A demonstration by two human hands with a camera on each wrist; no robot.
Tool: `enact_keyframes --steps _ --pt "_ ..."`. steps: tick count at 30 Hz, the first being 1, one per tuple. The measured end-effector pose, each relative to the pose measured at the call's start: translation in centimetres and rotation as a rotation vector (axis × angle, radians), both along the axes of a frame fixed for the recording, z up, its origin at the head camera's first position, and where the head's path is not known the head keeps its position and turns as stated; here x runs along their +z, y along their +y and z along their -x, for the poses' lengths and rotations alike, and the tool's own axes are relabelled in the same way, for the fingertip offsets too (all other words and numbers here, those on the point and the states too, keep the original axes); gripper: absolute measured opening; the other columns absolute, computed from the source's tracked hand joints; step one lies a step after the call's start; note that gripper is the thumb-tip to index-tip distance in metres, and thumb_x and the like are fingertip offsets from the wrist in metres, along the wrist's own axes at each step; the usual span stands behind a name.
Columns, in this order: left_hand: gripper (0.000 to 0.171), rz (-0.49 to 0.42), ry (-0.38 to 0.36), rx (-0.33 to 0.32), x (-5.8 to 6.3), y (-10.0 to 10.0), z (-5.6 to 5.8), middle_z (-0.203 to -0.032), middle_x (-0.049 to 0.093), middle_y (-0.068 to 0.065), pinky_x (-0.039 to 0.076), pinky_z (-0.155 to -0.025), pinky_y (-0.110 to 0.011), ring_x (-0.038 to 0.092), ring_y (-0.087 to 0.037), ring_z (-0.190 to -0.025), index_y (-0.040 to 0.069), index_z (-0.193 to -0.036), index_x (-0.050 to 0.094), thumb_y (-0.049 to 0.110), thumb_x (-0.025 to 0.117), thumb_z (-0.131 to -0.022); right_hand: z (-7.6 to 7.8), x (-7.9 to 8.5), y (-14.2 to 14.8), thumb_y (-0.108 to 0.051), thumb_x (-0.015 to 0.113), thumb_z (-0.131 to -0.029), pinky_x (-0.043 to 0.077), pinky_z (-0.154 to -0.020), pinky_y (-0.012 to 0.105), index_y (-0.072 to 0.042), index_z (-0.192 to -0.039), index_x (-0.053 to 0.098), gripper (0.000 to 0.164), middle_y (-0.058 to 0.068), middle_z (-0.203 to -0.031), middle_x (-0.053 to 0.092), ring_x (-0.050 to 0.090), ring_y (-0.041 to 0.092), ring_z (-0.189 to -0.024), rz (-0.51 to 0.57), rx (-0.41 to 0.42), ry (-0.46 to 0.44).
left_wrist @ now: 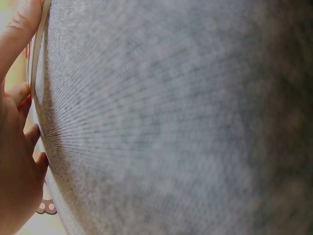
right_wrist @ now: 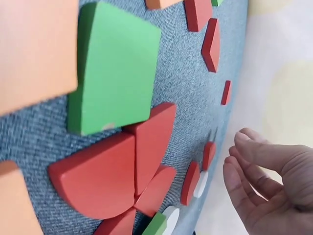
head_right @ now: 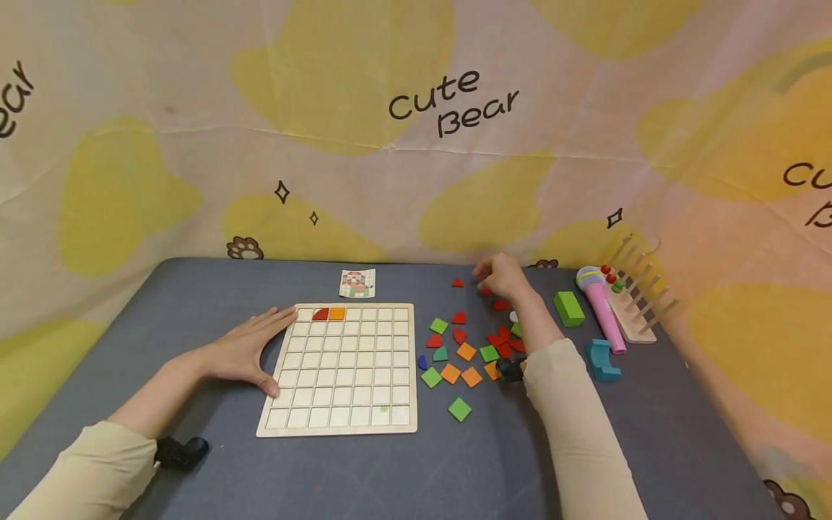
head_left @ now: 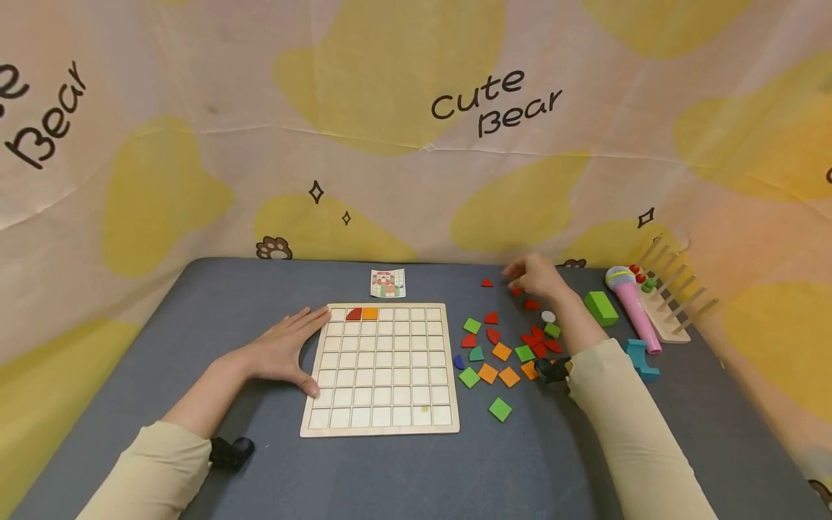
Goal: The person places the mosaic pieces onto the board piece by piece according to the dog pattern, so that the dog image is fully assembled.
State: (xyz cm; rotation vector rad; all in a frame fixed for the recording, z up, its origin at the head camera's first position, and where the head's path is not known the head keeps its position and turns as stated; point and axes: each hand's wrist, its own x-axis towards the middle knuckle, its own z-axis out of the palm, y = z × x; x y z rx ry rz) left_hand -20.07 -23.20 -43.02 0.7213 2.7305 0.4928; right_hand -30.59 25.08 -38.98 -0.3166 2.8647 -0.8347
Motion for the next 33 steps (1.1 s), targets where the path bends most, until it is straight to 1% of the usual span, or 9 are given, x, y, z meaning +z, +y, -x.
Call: enact_keyframes --steps 3,7,14,20,25,30,33 --pt "0.140 0.001 -0.003 0.003 0.0 0.0 0.0 -0.168 0.014 -0.014 0.016 -0.119 -0.069 0.012 -0.047 -0.153 0.009 -0.159 0.017 0.071 0.084 -0.053 0.1 -0.1 0.3 0.003 0.069 -0.085 0.057 -0.085 0.045 0.005 -0.115 0.070 0.030 0.027 -0.113 0.071 0.067 0.039 -0.099 -0.008 -0.001 -0.004" --pt "0.140 0.005 -0.003 0.004 0.0 0.0 0.0 -0.168 0.014 -0.013 0.016 -0.119 -0.069 0.012 -0.046 -0.153 0.009 -0.159 0.017 0.072 0.084 -0.052 0.1 -0.4 0.6 0.001 0.072 -0.083 0.056 -0.088 0.046 0.004 -0.114 0.071 0.031 0.026 -0.115 0.070 0.065 0.040 -0.104 -0.028 -0.007 -0.004" --pt "0.140 -0.005 -0.002 -0.001 0.0 -0.1 0.1 -0.168 0.014 -0.014 0.015 -0.119 -0.069 0.011 -0.047 -0.153 0.008 -0.159 0.017 0.071 0.084 -0.052 0.3 -1.0 0.8 0.002 0.073 -0.083 0.056 -0.088 0.048 0.002 -0.112 0.072 0.029 0.026 -0.114 0.071 0.065 0.040 -0.105 -0.061 0.005 0.013" --pt "0.140 -0.006 0.001 -0.003 0.0 -0.1 0.0 -0.168 0.014 -0.014 0.015 -0.119 -0.068 0.011 -0.047 -0.153 0.009 -0.159 0.017 0.071 0.084 -0.052 0.1 -0.9 0.5 0.001 0.073 -0.084 0.056 -0.089 0.049 0.002 -0.112 0.072 0.029 0.025 -0.114 0.071 0.065 0.041 -0.105 -0.075 0.007 0.016" --pt "0.140 -0.012 0.002 -0.005 0.1 0.0 -0.1 -0.167 0.014 -0.014 0.015 -0.119 -0.068 0.011 -0.047 -0.153 0.008 -0.159 0.017 0.070 0.085 -0.052 0.0 -0.8 0.3 0.002 0.074 -0.082 0.055 -0.091 0.049 0.002 -0.112 0.072 0.030 0.025 -0.112 0.071 0.065 0.040 -0.105 -0.093 0.005 0.019" --pt "0.140 -0.014 -0.002 -0.007 0.2 0.0 -0.1 -0.167 0.014 -0.015 0.015 -0.119 -0.068 0.011 -0.047 -0.153 0.008 -0.159 0.017 0.070 0.085 -0.053 -0.2 -0.6 -0.1 0.005 0.073 -0.080 0.056 -0.087 0.047 0.003 -0.110 0.072 0.031 0.025 -0.109 0.072 0.065 0.039 -0.100 -0.102 0.016 0.021" --pt "0.140 -0.016 -0.005 -0.006 0.2 0.0 -0.1 -0.167 0.014 -0.015 0.015 -0.119 -0.068 0.011 -0.047 -0.153 0.008 -0.159 0.017 0.069 0.085 -0.053 -0.2 -0.5 -0.3 0.006 0.071 -0.079 0.056 -0.081 0.042 0.003 -0.110 0.073 0.032 0.023 -0.105 0.073 0.066 0.036 -0.094 -0.103 0.033 0.030"
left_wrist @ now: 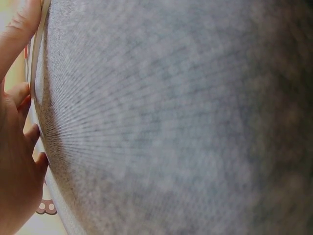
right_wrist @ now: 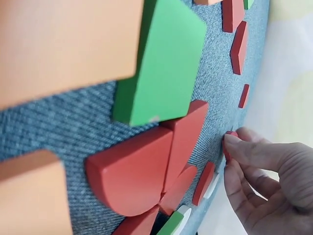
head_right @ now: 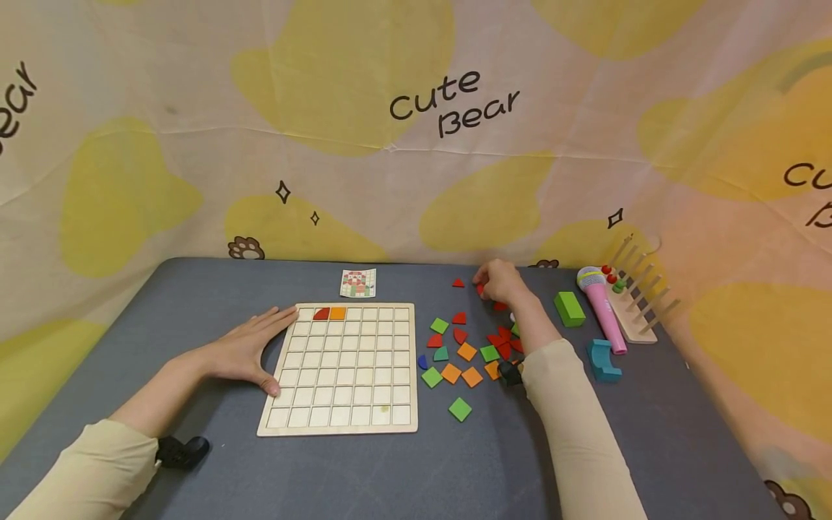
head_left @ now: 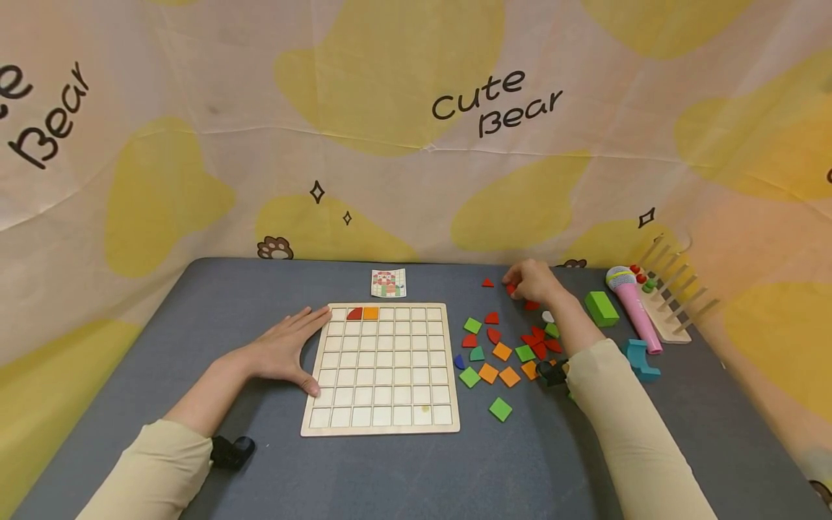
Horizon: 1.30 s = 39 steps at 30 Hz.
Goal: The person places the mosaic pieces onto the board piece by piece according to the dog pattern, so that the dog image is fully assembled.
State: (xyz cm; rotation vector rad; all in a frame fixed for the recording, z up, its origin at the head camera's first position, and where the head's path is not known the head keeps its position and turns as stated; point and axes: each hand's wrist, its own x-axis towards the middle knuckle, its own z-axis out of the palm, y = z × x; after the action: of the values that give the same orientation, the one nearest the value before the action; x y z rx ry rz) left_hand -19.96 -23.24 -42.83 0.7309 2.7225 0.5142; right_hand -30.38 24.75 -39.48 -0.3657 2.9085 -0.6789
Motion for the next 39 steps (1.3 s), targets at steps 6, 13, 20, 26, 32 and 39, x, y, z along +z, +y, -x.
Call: enact_keyframes --steps 6,13,20,26,32,39 --pt "0.140 0.008 0.002 0.002 -0.2 0.0 0.1 -0.168 0.014 -0.014 0.015 -0.119 -0.068 0.011 -0.047 -0.153 0.008 -0.159 0.017 0.071 0.084 -0.052 0.2 -0.1 -0.4 0.008 0.070 -0.077 0.053 -0.070 0.031 0.001 -0.108 0.074 0.032 0.021 -0.098 0.072 0.063 0.029 -0.086 0.013 0.012 -0.011" --pt "0.140 0.011 0.000 0.001 -0.3 0.0 0.1 -0.167 0.015 -0.014 0.016 -0.119 -0.069 0.011 -0.047 -0.153 0.008 -0.159 0.017 0.070 0.085 -0.053 0.1 0.0 -0.8 0.005 0.076 -0.078 0.055 -0.072 0.031 0.001 -0.098 0.073 0.021 0.017 -0.091 0.073 0.066 0.026 -0.083 0.055 0.002 -0.030" --pt "0.140 0.006 -0.002 0.002 -0.2 0.0 0.0 -0.167 0.015 -0.015 0.016 -0.119 -0.069 0.012 -0.048 -0.153 0.007 -0.158 0.018 0.070 0.085 -0.053 -0.5 0.6 -2.5 -0.001 0.077 -0.081 0.054 -0.068 0.026 0.000 -0.095 0.073 0.015 0.015 -0.089 0.072 0.065 0.021 -0.079 0.144 0.019 -0.008" --pt "0.140 0.008 0.002 0.001 -0.2 0.0 0.0 -0.167 0.015 -0.014 0.016 -0.119 -0.069 0.012 -0.047 -0.153 0.007 -0.158 0.018 0.069 0.085 -0.053 -0.8 0.8 -4.7 0.001 0.074 -0.084 0.054 -0.061 0.024 0.001 -0.096 0.069 0.014 0.014 -0.088 0.067 0.063 0.017 -0.069 0.216 0.087 -0.022" --pt "0.140 0.009 0.001 0.004 -0.1 0.0 0.1 -0.167 0.015 -0.014 0.015 -0.119 -0.069 0.011 -0.047 -0.153 0.007 -0.159 0.018 0.070 0.084 -0.053 -1.5 0.8 -7.1 -0.003 0.067 -0.091 0.059 -0.066 0.028 0.001 -0.105 0.068 0.014 0.015 -0.097 0.067 0.066 0.019 -0.079 0.236 0.148 -0.094" --pt "0.140 0.000 0.008 0.000 -0.1 0.0 0.0 -0.167 0.015 -0.014 0.016 -0.119 -0.069 0.012 -0.048 -0.152 0.006 -0.158 0.019 0.069 0.085 -0.052 -2.0 0.3 -9.7 -0.010 0.068 -0.093 0.055 -0.069 0.024 -0.004 -0.108 0.072 0.017 0.012 -0.099 0.073 0.067 0.023 -0.080 0.212 0.219 -0.063"
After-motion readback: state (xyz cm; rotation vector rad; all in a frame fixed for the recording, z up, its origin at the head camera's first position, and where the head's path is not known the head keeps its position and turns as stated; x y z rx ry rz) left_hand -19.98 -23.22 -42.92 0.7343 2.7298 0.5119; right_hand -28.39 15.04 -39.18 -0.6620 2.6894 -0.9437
